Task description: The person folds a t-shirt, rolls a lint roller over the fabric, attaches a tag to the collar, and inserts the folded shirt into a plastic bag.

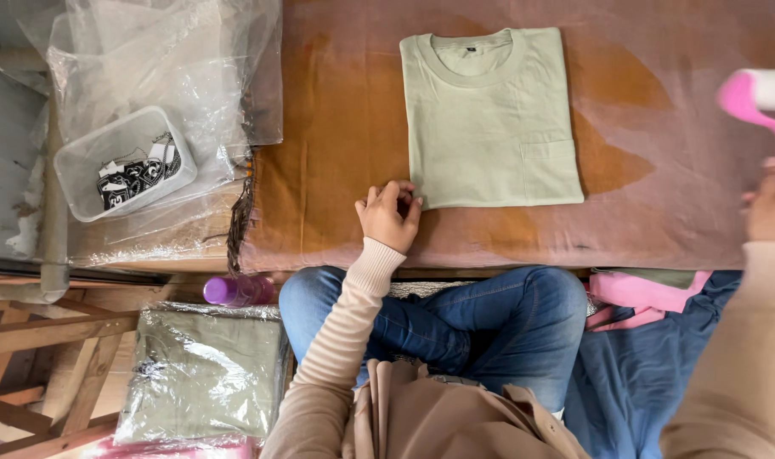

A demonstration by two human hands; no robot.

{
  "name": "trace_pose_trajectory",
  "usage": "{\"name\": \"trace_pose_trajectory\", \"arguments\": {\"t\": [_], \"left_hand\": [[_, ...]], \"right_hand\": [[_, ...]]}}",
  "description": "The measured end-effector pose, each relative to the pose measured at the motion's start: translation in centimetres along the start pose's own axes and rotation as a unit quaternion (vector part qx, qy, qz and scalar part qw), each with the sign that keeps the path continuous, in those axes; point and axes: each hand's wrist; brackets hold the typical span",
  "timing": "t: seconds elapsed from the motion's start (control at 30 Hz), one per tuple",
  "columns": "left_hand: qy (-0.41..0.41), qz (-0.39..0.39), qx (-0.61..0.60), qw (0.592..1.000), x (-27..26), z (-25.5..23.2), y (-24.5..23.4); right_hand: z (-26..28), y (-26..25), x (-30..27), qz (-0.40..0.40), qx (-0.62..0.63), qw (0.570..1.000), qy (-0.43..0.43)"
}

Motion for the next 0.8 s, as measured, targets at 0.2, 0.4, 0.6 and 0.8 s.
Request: {"name": "trace_pose_trajectory", "arguments": {"t": [0.2,0.4,0.6,0.8], "left_hand": [[0.031,-0.001,0.003,1.000,0.1,0.1,-0.4],[0.043,0.007,-0.002,0.999,0.0,-0.6,-1.2],[0.040,-0.002,-0.016,0.999,0.3,-0.6,-1.4],[0.019,-0.093,-0.154,0.984,1.0,-3.0,-5.1]], "right_hand": [[29.1,-1.5,-29.3,0.063,-0.047,0.895,-0.440],[40.2,10.4,-28.1,0.097,-0.057,0.888,-0.446],[51.9,19.7,-23.5,0.162,-0.018,0.888,-0.430],[48.3,6.7,-27.8,0.140,0.069,0.834,-0.529]]}}
Point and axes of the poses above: each hand's wrist, its own x-axis towards the middle knuckle, its own y-axis out of the palm, z = x × y, and after that the axes turned 4 degrees about y, right-handed
